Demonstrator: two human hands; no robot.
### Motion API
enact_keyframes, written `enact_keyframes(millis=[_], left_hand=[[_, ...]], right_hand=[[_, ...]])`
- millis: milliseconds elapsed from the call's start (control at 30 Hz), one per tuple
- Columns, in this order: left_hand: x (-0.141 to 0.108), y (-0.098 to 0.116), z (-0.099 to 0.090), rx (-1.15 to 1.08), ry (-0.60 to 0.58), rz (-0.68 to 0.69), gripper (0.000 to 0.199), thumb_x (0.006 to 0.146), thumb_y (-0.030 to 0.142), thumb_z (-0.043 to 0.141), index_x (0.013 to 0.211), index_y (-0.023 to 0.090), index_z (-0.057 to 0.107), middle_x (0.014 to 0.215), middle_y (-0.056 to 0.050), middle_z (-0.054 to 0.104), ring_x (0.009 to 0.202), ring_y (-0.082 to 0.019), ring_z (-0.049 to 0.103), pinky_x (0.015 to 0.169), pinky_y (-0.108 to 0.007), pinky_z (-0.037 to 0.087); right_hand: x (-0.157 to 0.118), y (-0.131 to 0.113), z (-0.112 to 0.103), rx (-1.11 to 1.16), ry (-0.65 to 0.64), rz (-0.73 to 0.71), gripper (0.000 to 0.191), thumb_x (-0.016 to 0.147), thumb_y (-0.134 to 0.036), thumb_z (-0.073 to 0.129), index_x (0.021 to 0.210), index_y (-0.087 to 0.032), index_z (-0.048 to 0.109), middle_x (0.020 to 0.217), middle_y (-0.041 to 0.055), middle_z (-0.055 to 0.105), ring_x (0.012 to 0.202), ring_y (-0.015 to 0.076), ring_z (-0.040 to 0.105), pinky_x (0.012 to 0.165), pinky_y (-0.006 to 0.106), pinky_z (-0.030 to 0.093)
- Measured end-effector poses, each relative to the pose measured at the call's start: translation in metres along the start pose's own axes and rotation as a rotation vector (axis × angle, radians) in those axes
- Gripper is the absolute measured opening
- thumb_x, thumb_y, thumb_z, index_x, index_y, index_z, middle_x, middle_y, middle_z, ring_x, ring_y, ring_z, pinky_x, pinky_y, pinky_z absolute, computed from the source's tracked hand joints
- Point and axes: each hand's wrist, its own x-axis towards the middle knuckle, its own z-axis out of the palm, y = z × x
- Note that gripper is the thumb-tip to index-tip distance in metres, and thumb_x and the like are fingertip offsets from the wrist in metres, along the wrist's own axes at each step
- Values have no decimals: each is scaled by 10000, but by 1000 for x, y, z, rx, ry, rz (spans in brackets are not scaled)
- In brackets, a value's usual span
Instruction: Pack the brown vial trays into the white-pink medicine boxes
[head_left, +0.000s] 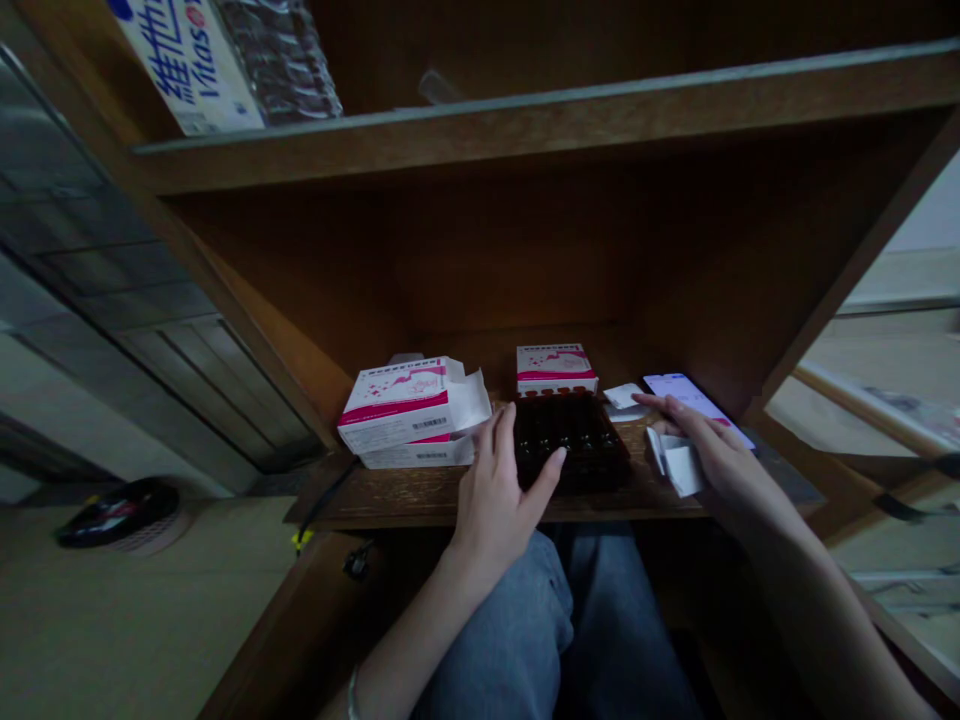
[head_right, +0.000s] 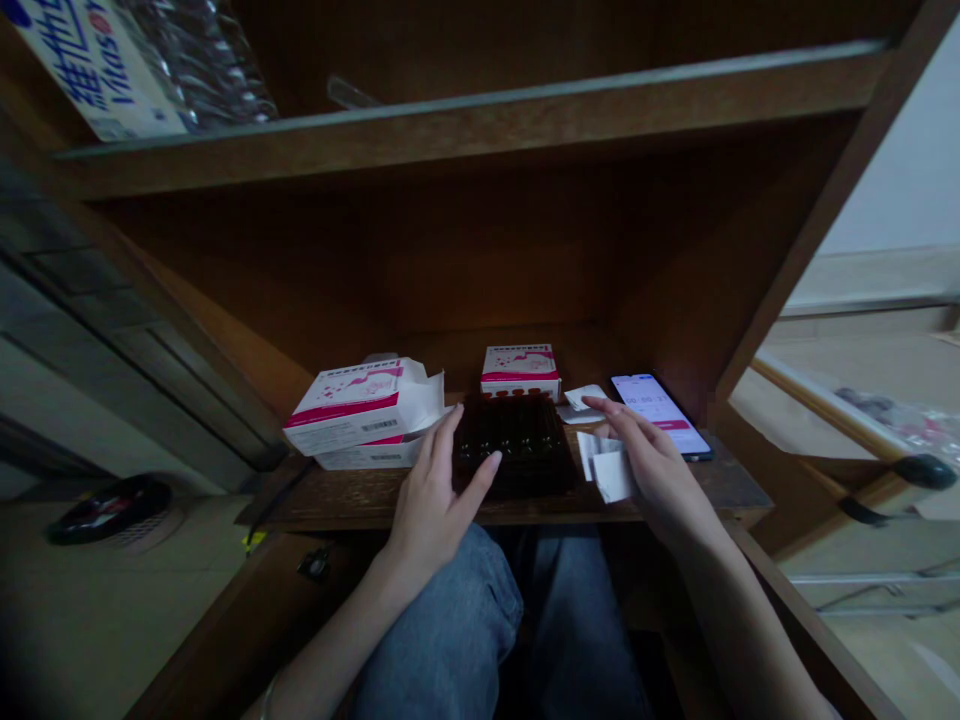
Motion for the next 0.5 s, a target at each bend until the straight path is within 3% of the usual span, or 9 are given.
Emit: enact_keyframes(millis=[100,200,333,500], left_hand=[[1,-2,-3,107,-25,108,656,919,517,549,1460,176,402,1518,-176,428,1408,-319,419,1145,-529,388],[3,-10,-3,72,-43,188,626,896,475,612,1435,208,440,1608,-163,282,1478,-323,309,1182,-540,326],[6,-21,1,-115,-117,142,698,833,400,718,1441,280,397,1652,-119,185,1504,-301,265,1192,-519,315],[6,-24,3,-227,-166,47,704,838,351,719,1444,340,360,1661,-81,181,1519,-280,221,1212,-510,273]], right_hand=[[10,4,-5,9,144,14,520,703,-607,738,1027,-201,725,689,-3,634,492,107,508,422,211,349],[23,11,-12,-199,288,-78,478,658,-596,754,894,-184,702,669,14,634,523,128,503,447,231,343],[39,22,-13,-495,229,-243,445,780,-599,634,902,-173,678,695,61,669,618,198,582,553,292,404],[55,35,-5,-786,193,-299,461,931,-569,444,1047,-173,650,826,125,699,728,264,642,651,355,436]])
